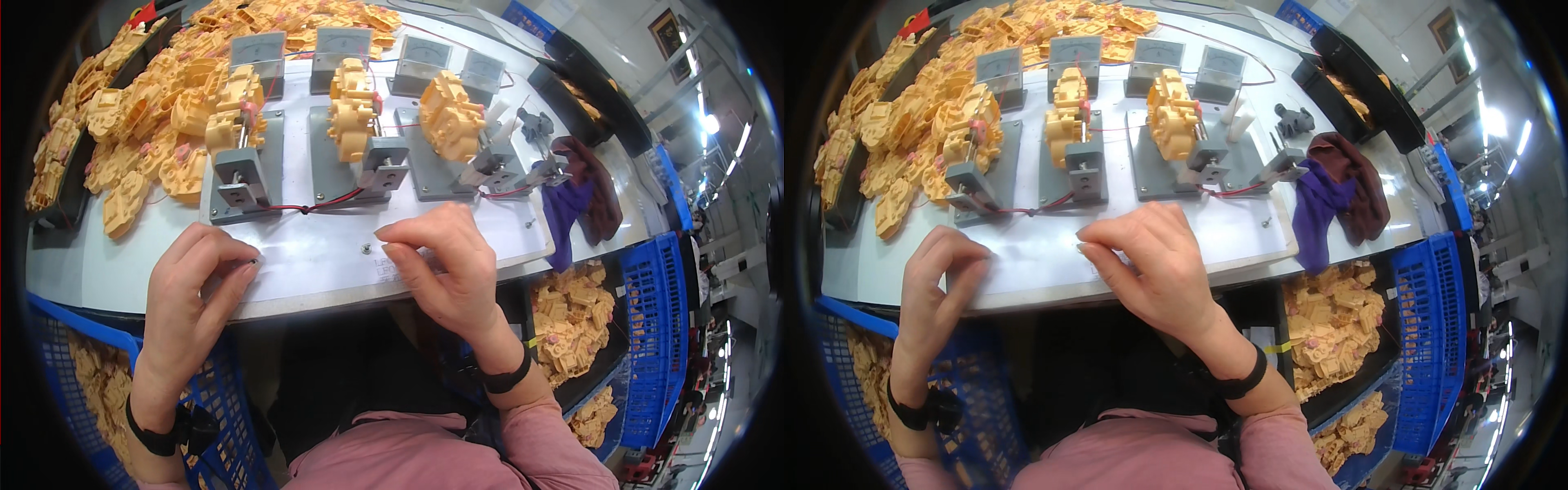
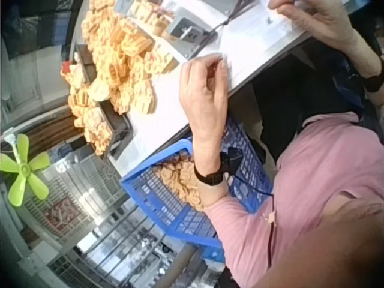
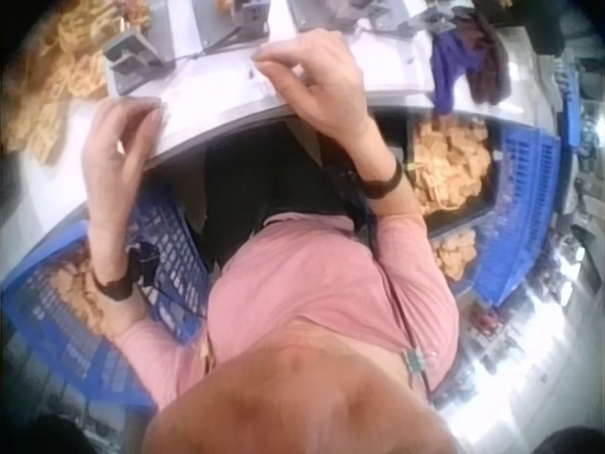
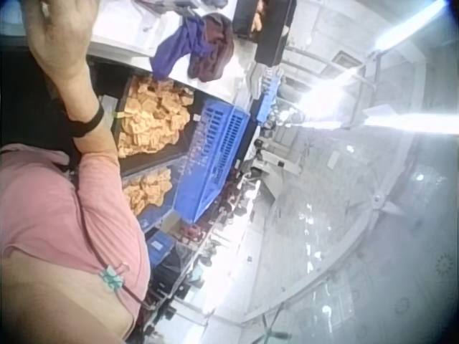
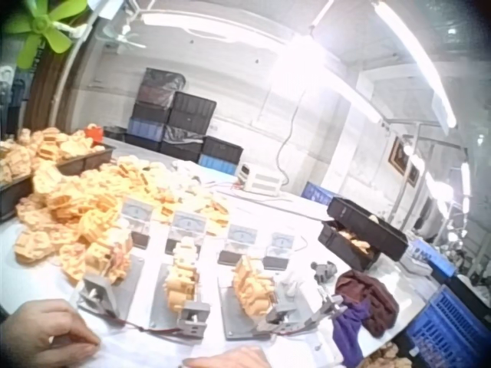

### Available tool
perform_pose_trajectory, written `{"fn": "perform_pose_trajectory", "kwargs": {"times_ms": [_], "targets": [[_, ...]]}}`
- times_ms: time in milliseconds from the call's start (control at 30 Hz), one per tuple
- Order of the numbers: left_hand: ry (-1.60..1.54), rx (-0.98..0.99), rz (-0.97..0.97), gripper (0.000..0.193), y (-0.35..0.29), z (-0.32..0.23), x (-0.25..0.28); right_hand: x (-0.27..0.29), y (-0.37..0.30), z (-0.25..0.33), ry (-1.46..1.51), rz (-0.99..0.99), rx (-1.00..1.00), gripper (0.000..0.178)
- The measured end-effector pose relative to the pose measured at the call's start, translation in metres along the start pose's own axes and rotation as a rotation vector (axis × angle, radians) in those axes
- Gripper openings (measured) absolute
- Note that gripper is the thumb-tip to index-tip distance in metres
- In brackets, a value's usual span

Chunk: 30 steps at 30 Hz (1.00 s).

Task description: Assemble plastic toy components by attaching small parts onto an assembly jig.

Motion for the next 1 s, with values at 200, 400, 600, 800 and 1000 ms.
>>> {"fn": "perform_pose_trajectory", "kwargs": {"times_ms": [200,400,600,800,1000], "targets": [[0.057,0.066,-0.035,0.007,-0.014,0.012,0.010,-0.017,0.004,0.003,0.073,-0.062,0.041,0.015],[0.068,-0.033,-0.003,0.007,-0.003,0.011,0.002,-0.010,0.001,0.001,0.027,-0.114,0.042,0.015],[0.078,-0.016,-0.004,0.007,-0.006,0.010,0.003,-0.010,0.000,0.001,0.034,-0.109,0.049,0.015],[0.077,0.034,-0.033,0.005,-0.003,0.007,-0.002,-0.011,0.001,0.002,0.006,-0.103,0.055,0.015],[0.103,0.022,-0.095,0.004,-0.004,0.004,-0.001,-0.015,0.004,0.002,0.026,-0.076,0.057,0.014]]}}
Point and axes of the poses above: each hand's wrist, its own y-axis towards the middle knuckle, its own x-axis out of the back of the hand, z = x × y, the point moved 3 cm from there along y, towards the middle knuckle, and after that the axes turned 5 degrees about x, right-handed, at the moved point
